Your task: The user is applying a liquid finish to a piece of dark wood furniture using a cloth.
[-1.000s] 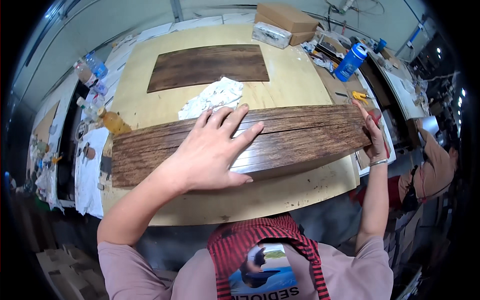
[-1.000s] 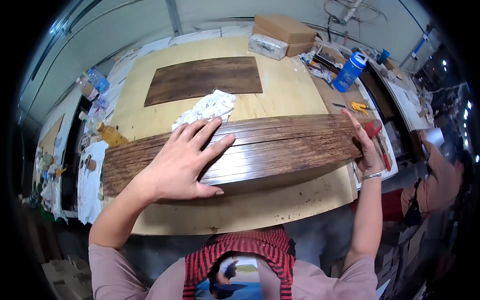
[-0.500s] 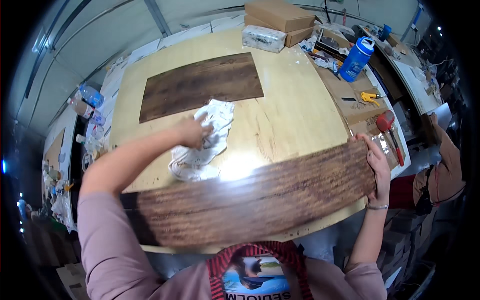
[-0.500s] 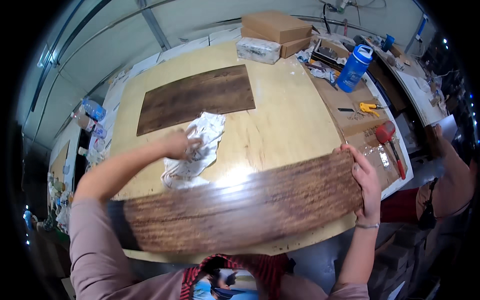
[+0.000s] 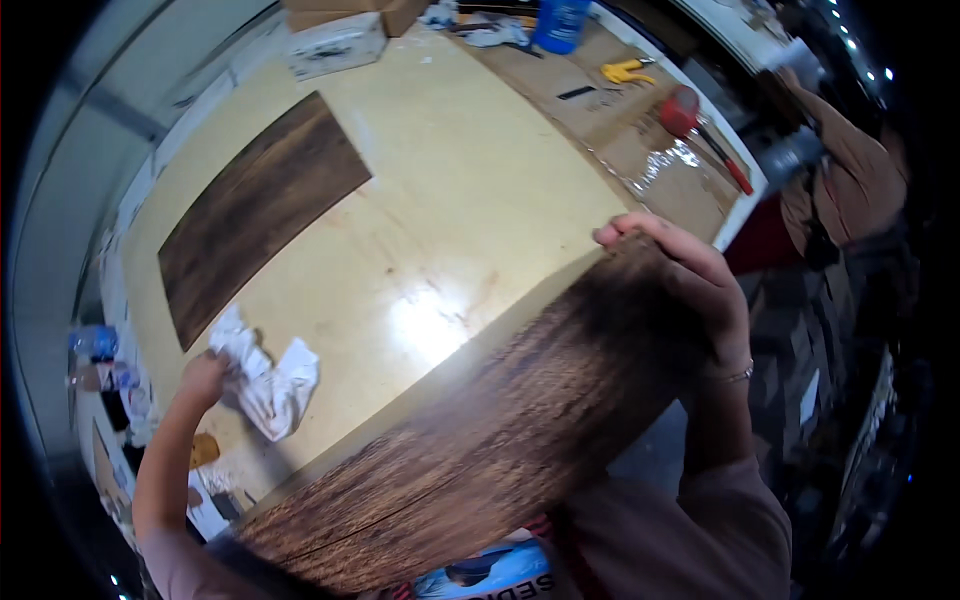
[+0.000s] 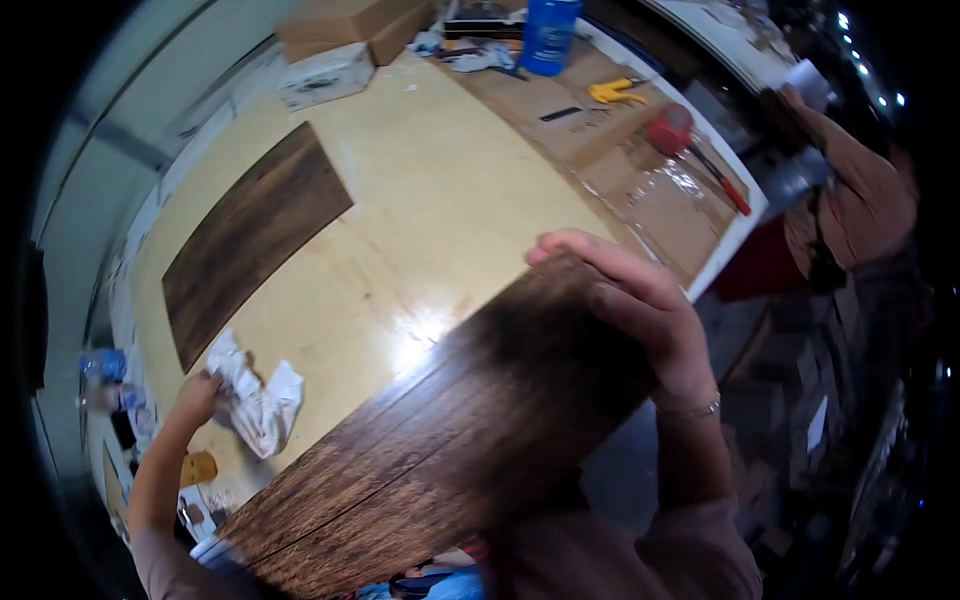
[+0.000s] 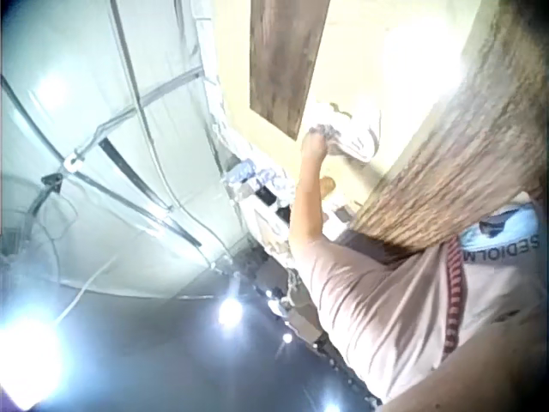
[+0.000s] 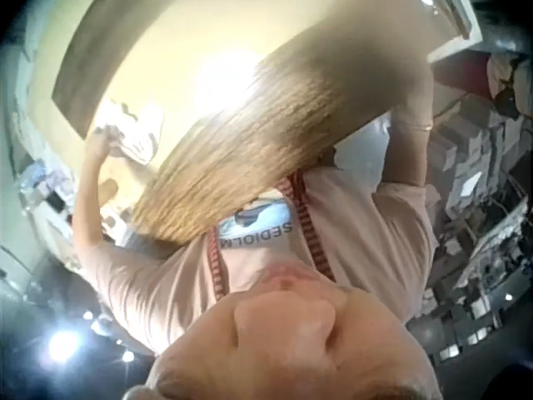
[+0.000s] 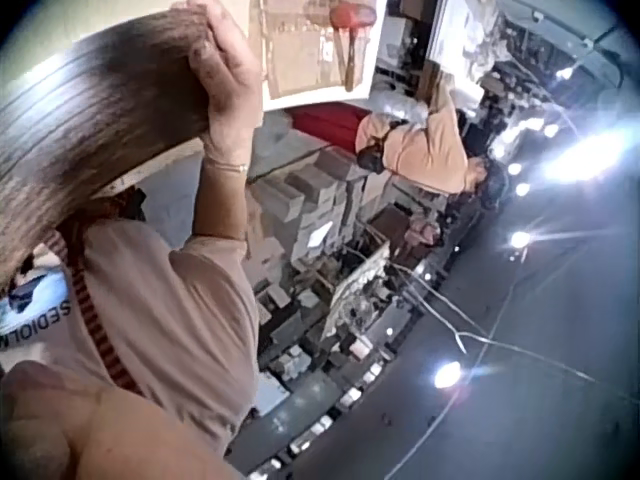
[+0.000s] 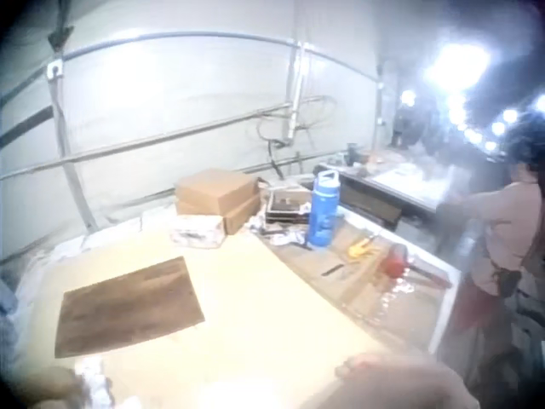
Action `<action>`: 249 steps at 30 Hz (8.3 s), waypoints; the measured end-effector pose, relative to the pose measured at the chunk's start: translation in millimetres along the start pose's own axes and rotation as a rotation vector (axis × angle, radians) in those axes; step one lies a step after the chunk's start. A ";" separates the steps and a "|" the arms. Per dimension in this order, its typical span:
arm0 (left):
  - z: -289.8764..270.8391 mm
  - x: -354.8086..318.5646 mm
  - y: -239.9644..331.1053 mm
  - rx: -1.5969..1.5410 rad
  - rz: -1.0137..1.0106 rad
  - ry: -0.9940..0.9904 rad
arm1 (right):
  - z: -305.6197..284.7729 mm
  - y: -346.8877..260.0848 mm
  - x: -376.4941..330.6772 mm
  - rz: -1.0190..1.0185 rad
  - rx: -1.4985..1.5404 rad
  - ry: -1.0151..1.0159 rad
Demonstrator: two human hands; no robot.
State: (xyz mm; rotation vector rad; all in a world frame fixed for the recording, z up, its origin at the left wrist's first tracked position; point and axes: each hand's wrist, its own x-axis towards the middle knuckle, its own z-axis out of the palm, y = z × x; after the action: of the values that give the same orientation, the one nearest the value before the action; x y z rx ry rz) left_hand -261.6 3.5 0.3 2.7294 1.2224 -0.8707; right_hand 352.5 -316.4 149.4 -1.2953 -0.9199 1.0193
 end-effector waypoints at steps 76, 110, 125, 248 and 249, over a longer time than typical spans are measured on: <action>119.7 -338.1 307.7 -2.663 -0.952 0.180 | -47.2 158.8 -65.8 0.840 0.281 -0.196; 43.8 -315.8 153.3 -2.321 -0.881 -0.822 | -40.0 44.8 1.5 1.465 -0.258 -0.379; 48.3 -272.1 120.9 -2.150 -0.817 -1.045 | -37.6 81.2 66.1 1.608 -0.500 -0.416; 74.7 -177.5 82.3 -0.213 -0.447 0.174 | -24.4 21.9 -54.2 -0.049 0.092 -0.035; 75.8 -178.3 84.3 -0.183 -0.412 0.208 | -23.8 22.0 -53.7 -0.052 0.106 -0.064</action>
State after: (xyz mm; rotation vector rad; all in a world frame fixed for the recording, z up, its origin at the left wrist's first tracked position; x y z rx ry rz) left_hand -334.8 -194.5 9.1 2.5116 1.8456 -0.4658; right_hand 357.0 -374.8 127.0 -1.1510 -0.9310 1.0604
